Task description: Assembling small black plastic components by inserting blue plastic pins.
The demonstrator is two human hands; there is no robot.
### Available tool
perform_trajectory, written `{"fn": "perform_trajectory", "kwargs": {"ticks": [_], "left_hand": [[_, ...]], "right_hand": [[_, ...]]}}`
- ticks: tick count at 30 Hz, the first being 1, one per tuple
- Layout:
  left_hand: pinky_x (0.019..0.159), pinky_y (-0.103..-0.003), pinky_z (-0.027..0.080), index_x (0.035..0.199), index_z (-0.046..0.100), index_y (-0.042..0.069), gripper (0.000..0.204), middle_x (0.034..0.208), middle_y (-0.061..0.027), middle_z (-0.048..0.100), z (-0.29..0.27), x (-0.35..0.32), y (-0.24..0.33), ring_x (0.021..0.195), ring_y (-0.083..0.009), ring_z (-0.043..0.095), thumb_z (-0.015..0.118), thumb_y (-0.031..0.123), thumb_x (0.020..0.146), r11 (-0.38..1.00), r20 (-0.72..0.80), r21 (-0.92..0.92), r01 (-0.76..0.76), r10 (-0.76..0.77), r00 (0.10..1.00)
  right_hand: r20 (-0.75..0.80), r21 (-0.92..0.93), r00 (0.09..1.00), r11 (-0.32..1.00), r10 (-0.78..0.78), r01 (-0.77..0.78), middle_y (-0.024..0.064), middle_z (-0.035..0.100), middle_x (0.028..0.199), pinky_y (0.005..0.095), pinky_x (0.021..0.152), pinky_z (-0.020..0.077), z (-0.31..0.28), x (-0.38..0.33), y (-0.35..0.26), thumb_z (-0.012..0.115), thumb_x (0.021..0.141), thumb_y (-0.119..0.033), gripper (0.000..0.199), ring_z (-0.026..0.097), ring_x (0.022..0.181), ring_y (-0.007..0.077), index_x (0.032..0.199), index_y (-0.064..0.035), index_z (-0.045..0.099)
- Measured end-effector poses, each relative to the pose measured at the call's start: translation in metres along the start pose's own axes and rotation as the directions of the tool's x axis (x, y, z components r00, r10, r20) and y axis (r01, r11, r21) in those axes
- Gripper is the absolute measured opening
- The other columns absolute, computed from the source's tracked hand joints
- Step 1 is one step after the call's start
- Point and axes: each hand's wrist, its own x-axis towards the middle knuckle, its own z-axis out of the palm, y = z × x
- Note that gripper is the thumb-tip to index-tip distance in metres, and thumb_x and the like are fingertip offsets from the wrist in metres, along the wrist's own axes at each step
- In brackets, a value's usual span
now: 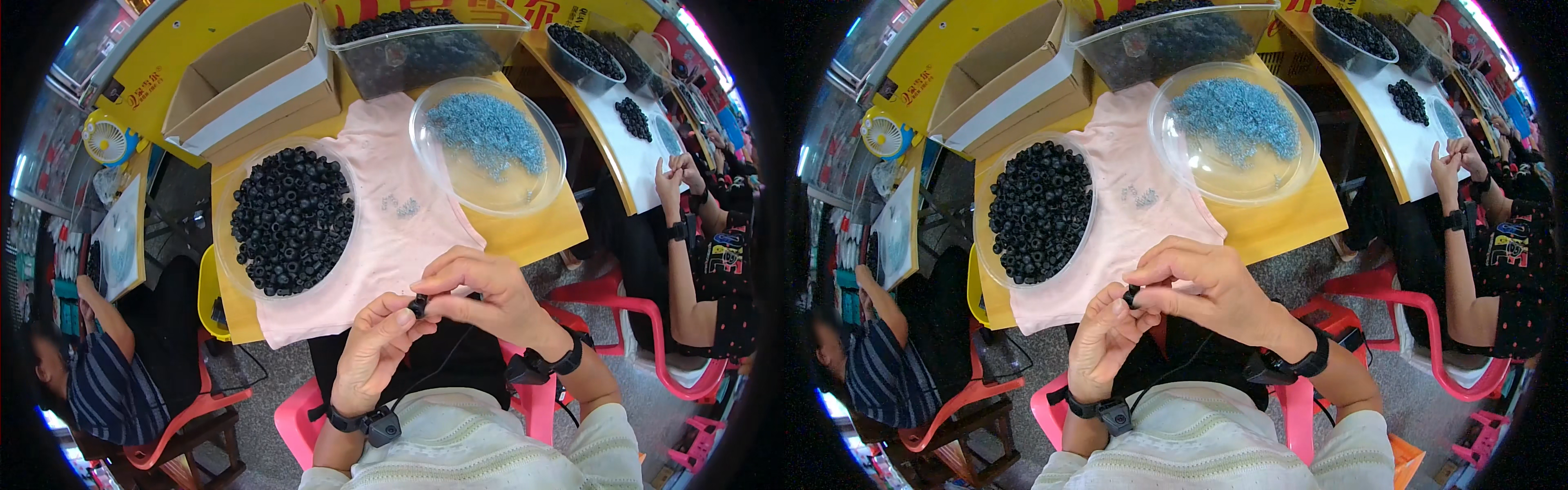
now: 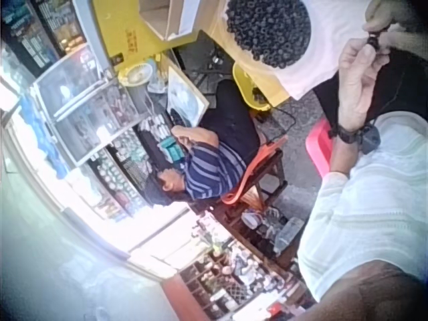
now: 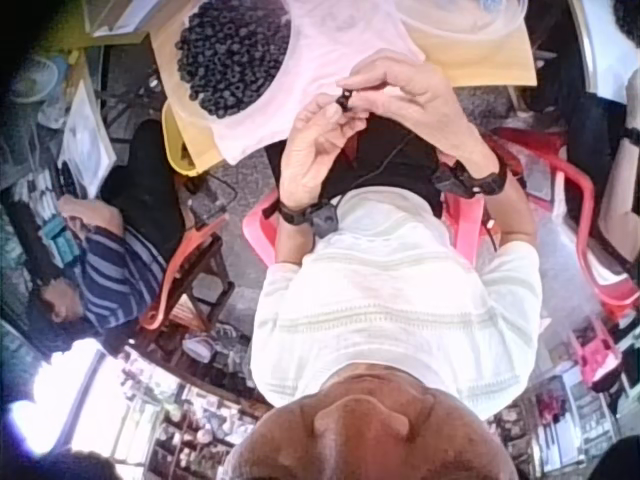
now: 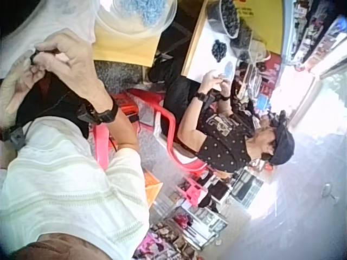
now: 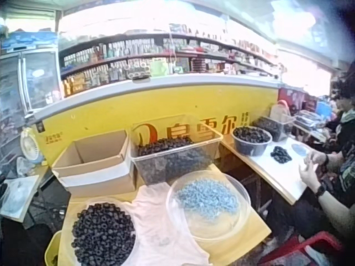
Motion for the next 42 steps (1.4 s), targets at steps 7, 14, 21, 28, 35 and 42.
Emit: {"fn": "perform_trajectory", "kwargs": {"ticks": [7, 14, 21, 28, 35, 42], "left_hand": [[0.089, -0.035, 0.053, 0.103, 0.063, 0.002, 0.013, 0.103, -0.0125, 0.068, 0.003, 0.003, -0.003, 0.099, -0.0232, 0.066, 0.063, 0.004, 0.090, 0.997, -0.013, 0.078, -0.007, 0.008, 1.000], [0.089, -0.034, 0.052, 0.101, 0.063, 0.001, 0.014, 0.103, -0.0125, 0.068, 0.007, 0.005, -0.005, 0.097, -0.0215, 0.066, 0.066, 0.002, 0.088, 0.977, -0.030, 0.186, -0.100, 0.107, 0.994], [0.088, -0.034, 0.052, 0.101, 0.062, 0.000, 0.015, 0.103, -0.0129, 0.068, 0.007, 0.006, -0.003, 0.095, -0.0209, 0.066, 0.066, -0.001, 0.086, 0.956, -0.037, 0.266, -0.120, 0.135, 0.990], [0.088, -0.033, 0.052, 0.101, 0.062, 0.001, 0.014, 0.103, -0.0128, 0.067, 0.006, 0.006, 0.001, 0.095, -0.0209, 0.066, 0.065, -0.001, 0.087, 0.962, -0.034, 0.240, -0.129, 0.141, 0.989], [0.089, -0.033, 0.052, 0.100, 0.061, 0.001, 0.011, 0.104, -0.0120, 0.067, 0.001, 0.008, -0.001, 0.096, -0.0200, 0.065, 0.063, 0.001, 0.089, 0.979, -0.046, 0.172, -0.111, 0.121, 0.992], [0.092, -0.033, 0.050, 0.100, 0.061, 0.001, 0.011, 0.103, -0.0119, 0.066, 0.006, 0.008, -0.001, 0.099, -0.0197, 0.064, 0.062, 0.000, 0.089, 0.984, -0.060, 0.160, -0.078, 0.088, 0.994]], "right_hand": [[0.016, 0.272, 0.984, 0.946, 0.178, -0.176, 0.0065, 0.065, 0.093, 0.0229, 0.070, 0.0508, -0.003, -0.004, 0.006, 0.066, 0.088, -0.003, 0.013, 0.063, 0.085, 0.0104, 0.101, 0.0018, 0.068], [0.054, 0.393, 0.967, 0.885, 0.247, -0.248, 0.0051, 0.063, 0.096, 0.0221, 0.072, 0.0530, -0.003, -0.005, 0.006, 0.064, 0.090, -0.002, 0.015, 0.064, 0.084, 0.0098, 0.104, 0.0021, 0.066], [0.013, 0.404, 0.943, 0.861, 0.332, -0.309, 0.0051, 0.064, 0.093, 0.0218, 0.071, 0.0531, -0.003, -0.002, -0.003, 0.067, 0.089, -0.004, 0.016, 0.064, 0.083, 0.0095, 0.103, 0.0019, 0.065], [0.005, 0.158, 0.967, 0.955, 0.254, -0.251, 0.0058, 0.064, 0.090, 0.0231, 0.069, 0.0534, -0.003, -0.002, -0.001, 0.068, 0.087, -0.004, 0.018, 0.065, 0.079, 0.0113, 0.103, 0.0022, 0.064], [0.045, -0.511, 0.965, 0.825, -0.257, 0.243, 0.0107, 0.060, 0.091, 0.0330, 0.068, 0.0503, 0.001, -0.001, -0.002, 0.072, 0.076, -0.006, 0.027, 0.060, 0.079, 0.0264, 0.100, 0.0010, 0.061], [0.126, -0.628, 0.944, 0.712, -0.304, 0.313, 0.0091, 0.057, 0.091, 0.0326, 0.069, 0.0483, 0.001, -0.001, 0.001, 0.073, 0.070, -0.010, 0.033, 0.056, 0.078, 0.0246, 0.097, 0.0004, 0.058]]}}
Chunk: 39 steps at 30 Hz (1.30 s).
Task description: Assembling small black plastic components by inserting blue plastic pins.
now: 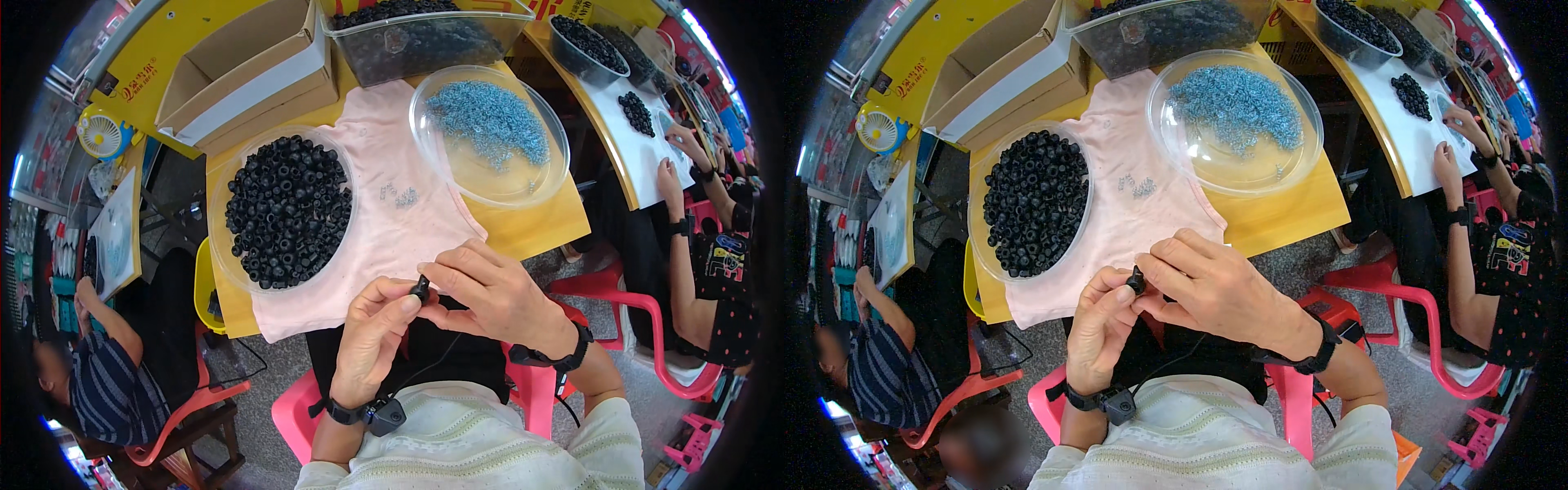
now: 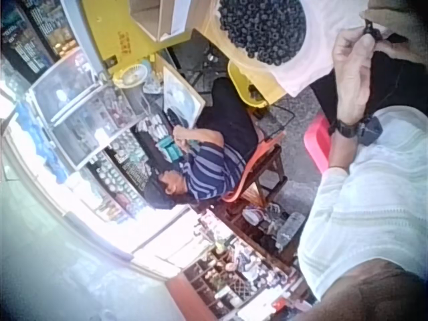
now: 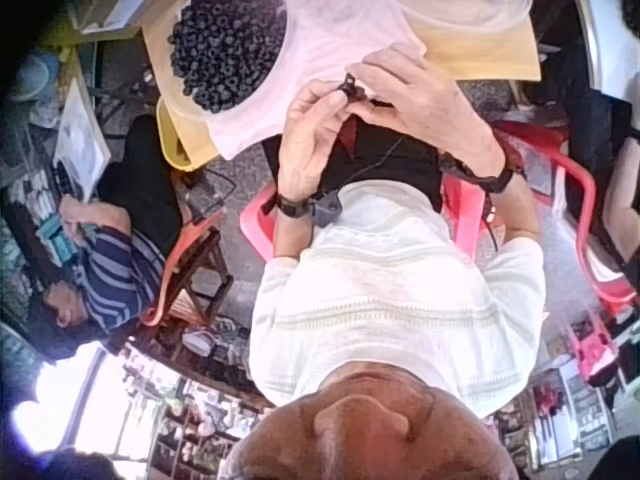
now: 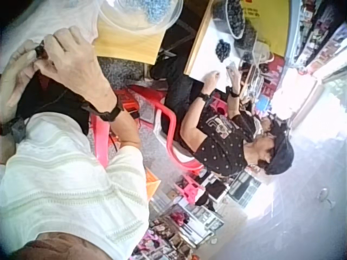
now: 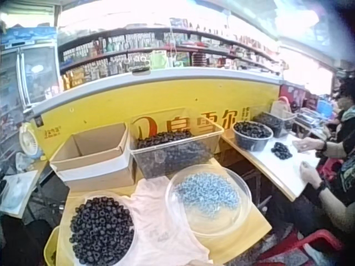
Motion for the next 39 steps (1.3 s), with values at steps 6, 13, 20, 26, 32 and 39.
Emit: {"fn": "perform_trajectory", "kwargs": {"ticks": [6, 13, 20, 26, 32, 39], "left_hand": [[0.092, -0.033, 0.050, 0.101, 0.061, 0.000, 0.011, 0.104, -0.0123, 0.066, 0.004, 0.001, 0.000, 0.099, -0.0198, 0.064, 0.061, 0.000, 0.090, 1.000, -0.006, -0.016, 0.017, -0.017, 1.000], [0.087, -0.030, 0.052, 0.102, 0.062, 0.000, 0.012, 0.101, -0.0110, 0.066, 0.000, 0.002, -0.009, 0.094, -0.0167, 0.064, 0.061, -0.004, 0.090, 0.999, -0.031, 0.042, -0.021, 0.022, 0.999], [0.084, -0.028, 0.052, 0.101, 0.062, 0.001, 0.010, 0.102, -0.0101, 0.067, -0.012, 0.013, -0.024, 0.091, -0.0134, 0.064, 0.063, 0.001, 0.091, 0.987, -0.091, 0.159, -0.007, 0.022, 0.996], [0.080, -0.024, 0.049, 0.113, 0.059, -0.001, 0.021, 0.104, -0.0093, 0.067, 0.009, 0.018, -0.003, 0.089, -0.0098, 0.062, 0.062, 0.002, 0.092, 0.944, -0.052, 0.305, -0.129, 0.151, 0.987], [0.078, -0.023, 0.052, 0.105, 0.064, -0.003, 0.015, 0.098, -0.0079, 0.067, 0.007, 0.018, -0.001, 0.089, -0.0107, 0.064, 0.062, -0.001, 0.091, 0.849, 0.027, 0.476, -0.231, 0.248, 0.968], [0.078, -0.025, 0.052, 0.100, 0.065, -0.002, 0.012, 0.098, -0.0080, 0.067, -0.006, 0.020, -0.005, 0.088, -0.0123, 0.064, 0.065, -0.001, 0.089, 0.893, 0.019, 0.381, -0.237, 0.249, 0.968]], "right_hand": [[0.041, -0.037, 0.999, 0.999, -0.027, 0.029, 0.0072, 0.052, 0.085, 0.0314, 0.066, 0.0471, 0.001, 0.001, 0.005, 0.073, 0.065, -0.012, 0.034, 0.054, 0.076, 0.0227, 0.093, -0.0014, 0.056], [-0.001, -0.061, 1.000, 0.998, -0.009, 0.009, 0.0058, 0.049, 0.082, 0.0307, 0.062, 0.0469, 0.006, -0.003, 0.003, 0.072, 0.064, -0.011, 0.029, 0.053, 0.074, 0.0221, 0.086, -0.0027, 0.056], [-0.053, -0.043, 0.998, 0.998, 0.036, -0.038, 0.0064, 0.047, 0.076, 0.0312, 0.059, 0.0465, 0.017, -0.015, 0.017, 0.070, 0.065, -0.007, 0.024, 0.054, 0.070, 0.0224, 0.081, -0.0041, 0.053], [-0.062, -0.097, 0.998, 0.995, -0.031, 0.025, 0.0045, 0.047, 0.076, 0.0305, 0.057, 0.0459, 0.003, 0.004, 0.020, 0.073, 0.065, -0.011, 0.025, 0.054, 0.070, 0.0204, 0.080, -0.0052, 0.053], [0.003, -0.152, 0.997, 0.985, -0.080, 0.080, 0.0028, 0.049, 0.076, 0.0286, 0.056, 0.0456, 0.003, 0.008, 0.012, 0.074, 0.067, -0.011, 0.023, 0.054, 0.069, 0.0183, 0.078, -0.0063, 0.054], [0.073, -0.140, 0.997, 0.990, -0.018, 0.029, 0.0054, 0.056, 0.082, 0.0305, 0.057, 0.0471, 0.012, 0.007, 0.016, 0.075, 0.059, -0.007, 0.037, 0.057, 0.070, 0.0219, 0.094, -0.0024, 0.061]]}}
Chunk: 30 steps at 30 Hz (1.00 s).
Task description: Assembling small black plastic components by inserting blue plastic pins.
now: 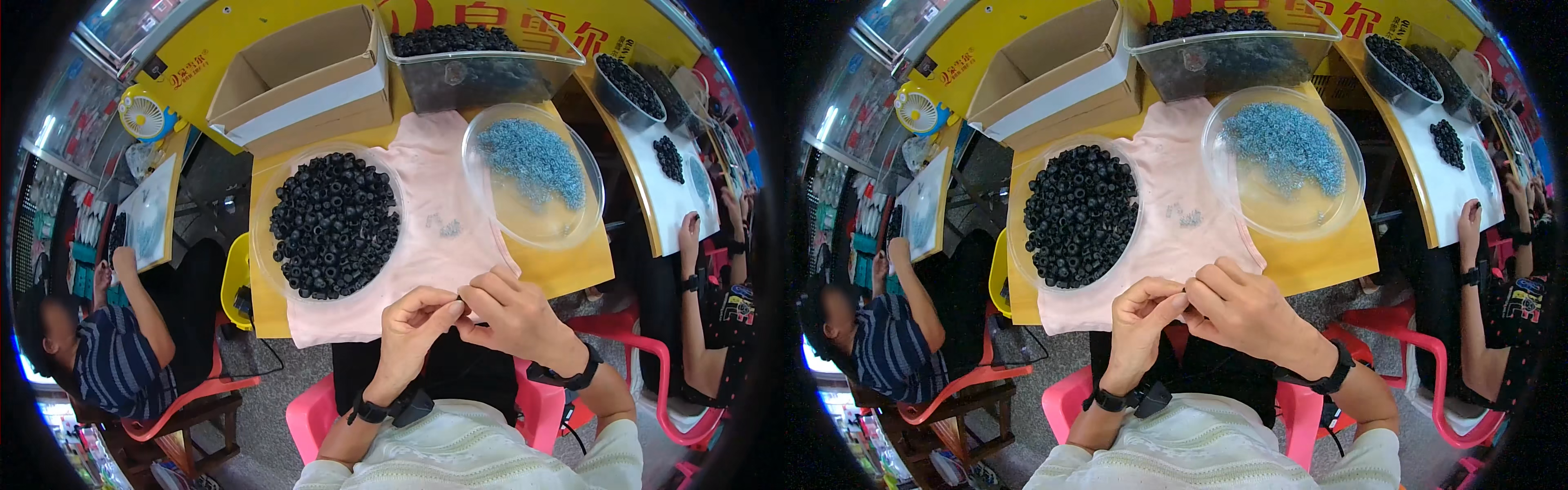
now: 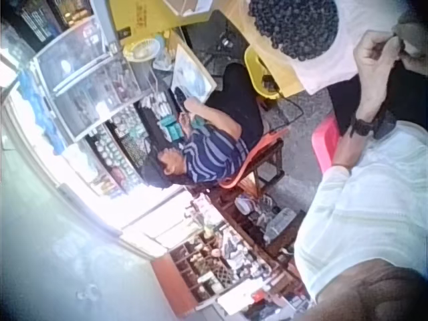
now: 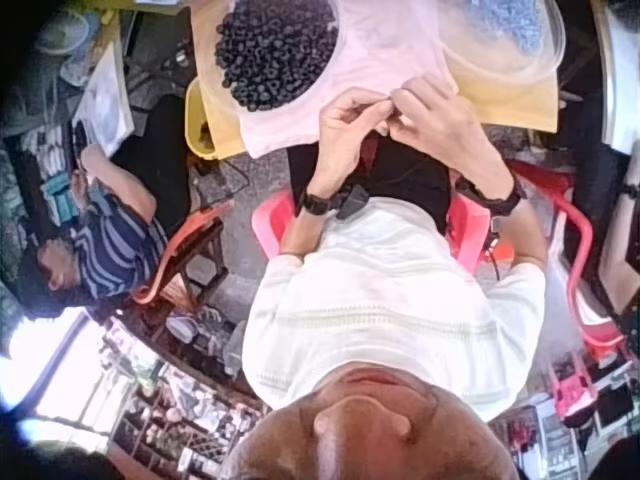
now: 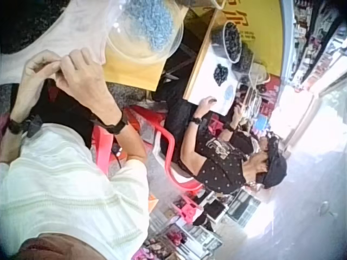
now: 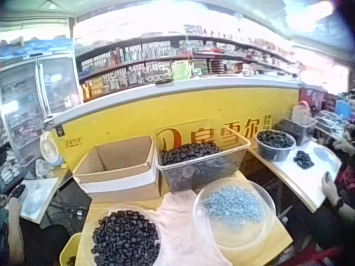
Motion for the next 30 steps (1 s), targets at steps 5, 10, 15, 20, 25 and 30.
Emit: {"fn": "perform_trajectory", "kwargs": {"ticks": [5, 10, 15, 20, 25, 30], "left_hand": [[0.067, -0.021, 0.047, 0.100, 0.065, -0.001, 0.012, 0.091, -0.0071, 0.069, -0.001, 0.002, 0.001, 0.079, -0.0086, 0.062, 0.065, 0.006, 0.091, 1.000, -0.032, -0.028, 0.011, -0.012, 0.999], [0.071, -0.022, 0.048, 0.106, 0.064, -0.002, 0.016, 0.095, -0.0075, 0.069, 0.000, 0.006, 0.000, 0.080, -0.0087, 0.062, 0.063, 0.008, 0.093, 0.998, -0.017, 0.009, 0.060, -0.060, 0.998], [0.080, -0.024, 0.050, 0.118, 0.059, -0.004, 0.027, 0.100, -0.0068, 0.067, -0.006, 0.002, 0.002, 0.086, -0.0101, 0.062, 0.059, 0.013, 0.097, 0.987, 0.023, -0.024, 0.162, -0.161, 0.987], [0.079, -0.024, 0.050, 0.117, 0.060, -0.004, 0.027, 0.097, -0.0063, 0.067, -0.009, 0.002, -0.005, 0.086, -0.0101, 0.062, 0.060, 0.013, 0.096, 0.984, 0.021, -0.004, 0.176, -0.176, 0.984], [0.074, -0.023, 0.049, 0.112, 0.062, -0.004, 0.023, 0.092, -0.0063, 0.067, -0.011, 0.005, -0.007, 0.082, -0.0098, 0.062, 0.061, 0.013, 0.095, 0.979, 0.008, 0.032, 0.201, -0.202, 0.979], [0.073, -0.023, 0.049, 0.106, 0.063, -0.004, 0.020, 0.089, -0.0057, 0.067, -0.012, 0.004, -0.010, 0.079, -0.0099, 0.062, 0.061, 0.013, 0.095, 0.975, -0.039, -0.005, 0.224, -0.224, 0.974]], "right_hand": [[0.084, -0.021, 0.996, 1.000, -0.007, 0.008, 0.0061, 0.056, 0.085, 0.0309, 0.063, 0.0476, -0.004, 0.010, 0.000, 0.075, 0.066, -0.014, 0.038, 0.056, 0.074, 0.0221, 0.097, -0.0013, 0.060], [0.053, -0.055, 0.997, 0.997, -0.050, 0.053, 0.0045, 0.048, 0.078, 0.0301, 0.060, 0.0458, -0.003, 0.012, 0.006, 0.074, 0.070, -0.017, 0.027, 0.053, 0.073, 0.0190, 0.083, -0.0041, 0.055], [0.122, -0.004, 0.992, 0.999, -0.044, 0.045, 0.0062, 0.051, 0.081, 0.0327, 0.063, 0.0464, -0.004, 0.013, 0.013, 0.076, 0.067, -0.019, 0.035, 0.054, 0.074, 0.0219, 0.091, -0.0020, 0.057], [0.108, -0.022, 0.988, 0.993, -0.109, 0.112, 0.0054, 0.047, 0.079, 0.0296, 0.060, 0.0460, 0.003, 0.013, 0.015, 0.072, 0.069, -0.020, 0.026, 0.053, 0.076, 0.0185, 0.079, -0.0038, 0.055], [0.151, -0.031, 0.983, 0.993, -0.105, 0.111, 0.0056, 0.047, 0.079, 0.0285, 0.057, 0.0461, 0.018, 0.003, 0.019, 0.070, 0.072, -0.019, 0.023, 0.052, 0.074, 0.0190, 0.080, -0.0028, 0.055], [0.164, -0.091, 0.986, 0.996, -0.002, 0.017, 0.0051, 0.047, 0.080, 0.0318, 0.061, 0.0454, 0.025, -0.005, 0.012, 0.072, 0.073, -0.018, 0.025, 0.053, 0.073, 0.0200, 0.086, -0.0027, 0.056]]}}
